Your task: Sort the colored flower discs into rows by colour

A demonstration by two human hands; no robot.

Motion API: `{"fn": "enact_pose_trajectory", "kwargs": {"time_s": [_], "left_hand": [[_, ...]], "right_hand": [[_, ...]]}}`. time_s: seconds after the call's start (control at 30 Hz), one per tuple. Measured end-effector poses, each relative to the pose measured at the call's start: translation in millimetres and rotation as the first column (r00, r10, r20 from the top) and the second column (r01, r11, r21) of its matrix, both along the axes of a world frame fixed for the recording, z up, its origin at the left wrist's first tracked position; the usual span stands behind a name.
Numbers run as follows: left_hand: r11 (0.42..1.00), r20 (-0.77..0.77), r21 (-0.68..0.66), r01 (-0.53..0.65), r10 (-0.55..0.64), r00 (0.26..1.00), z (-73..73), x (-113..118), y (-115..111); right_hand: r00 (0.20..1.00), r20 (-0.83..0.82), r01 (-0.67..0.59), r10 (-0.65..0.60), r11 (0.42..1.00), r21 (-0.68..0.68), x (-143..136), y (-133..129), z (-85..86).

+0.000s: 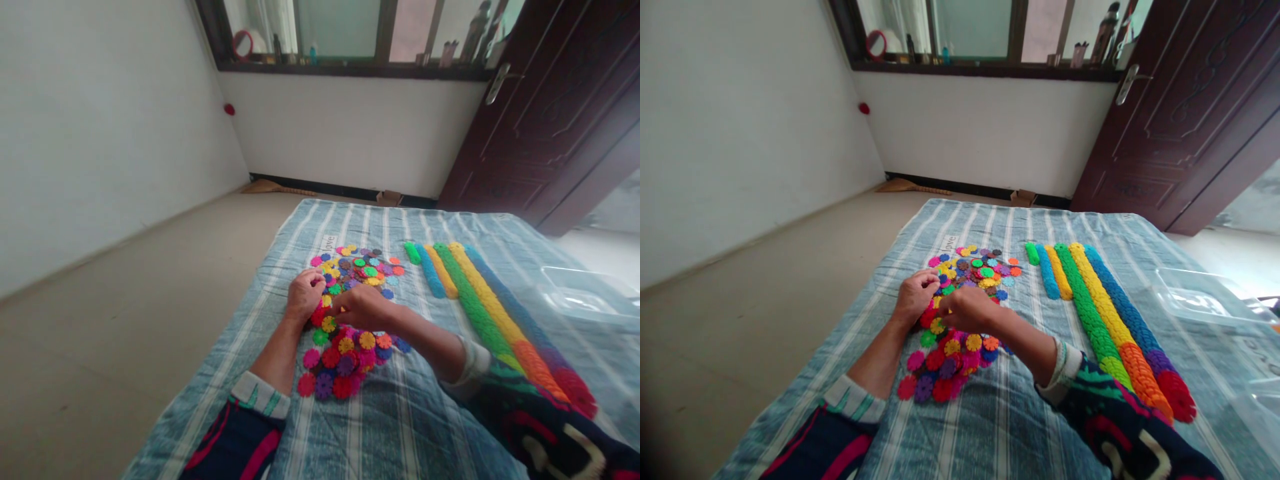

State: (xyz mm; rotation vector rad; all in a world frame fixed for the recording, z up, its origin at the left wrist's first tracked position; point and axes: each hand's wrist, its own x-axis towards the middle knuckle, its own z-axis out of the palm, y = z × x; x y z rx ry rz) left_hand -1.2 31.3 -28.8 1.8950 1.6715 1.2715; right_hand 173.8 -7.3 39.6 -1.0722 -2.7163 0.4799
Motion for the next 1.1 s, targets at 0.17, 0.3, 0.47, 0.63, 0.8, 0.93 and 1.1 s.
{"fn": "enact_pose_trajectory", "kwargs": {"time_s": [0.17, 0.3, 0.47, 0.63, 0.8, 0.93, 1.1], "left_hand": [[1.000, 0.021, -0.008, 0.017, -0.017, 1.000, 0.6, -0.3, -0.8], [0.998, 0.018, -0.024, 0.051, -0.051, 0.999, 5.2, -0.1, -3.1], [0.997, -0.013, -0.021, 0.076, -0.076, 0.997, 9.6, 0.0, -4.5], [0.999, -0.013, -0.011, 0.047, -0.047, 0.999, 4.4, -1.5, -1.3], [1.000, -0.003, -0.018, 0.025, -0.025, 1.000, 1.6, -1.7, -0.2], [1.000, -0.022, 0.007, 0.017, -0.017, 1.000, 3.0, -0.9, -0.9], [1.000, -0.031, 0.000, 0.016, -0.016, 0.999, 3.0, -0.7, -0.6]], "right_hand": [[0.956, -0.137, 0.242, -0.260, 0.961, -0.133, 10.7, 24.2, -0.8], [0.937, -0.150, 0.287, -0.315, 0.941, -0.182, 9.2, 34.5, -9.6], [0.928, -0.129, 0.326, -0.350, 0.929, -0.178, -0.6, 42.6, -19.8], [0.931, -0.047, 0.353, -0.361, 0.927, -0.131, -11.6, 48.9, -14.4], [0.922, 0.061, 0.384, -0.382, 0.923, -0.035, -19.0, 49.5, -13.3], [0.902, 0.142, 0.410, -0.407, 0.912, 0.015, -21.8, 44.7, -13.8], [0.889, 0.202, 0.415, -0.411, 0.910, 0.023, -23.6, 39.9, -10.4]]}}
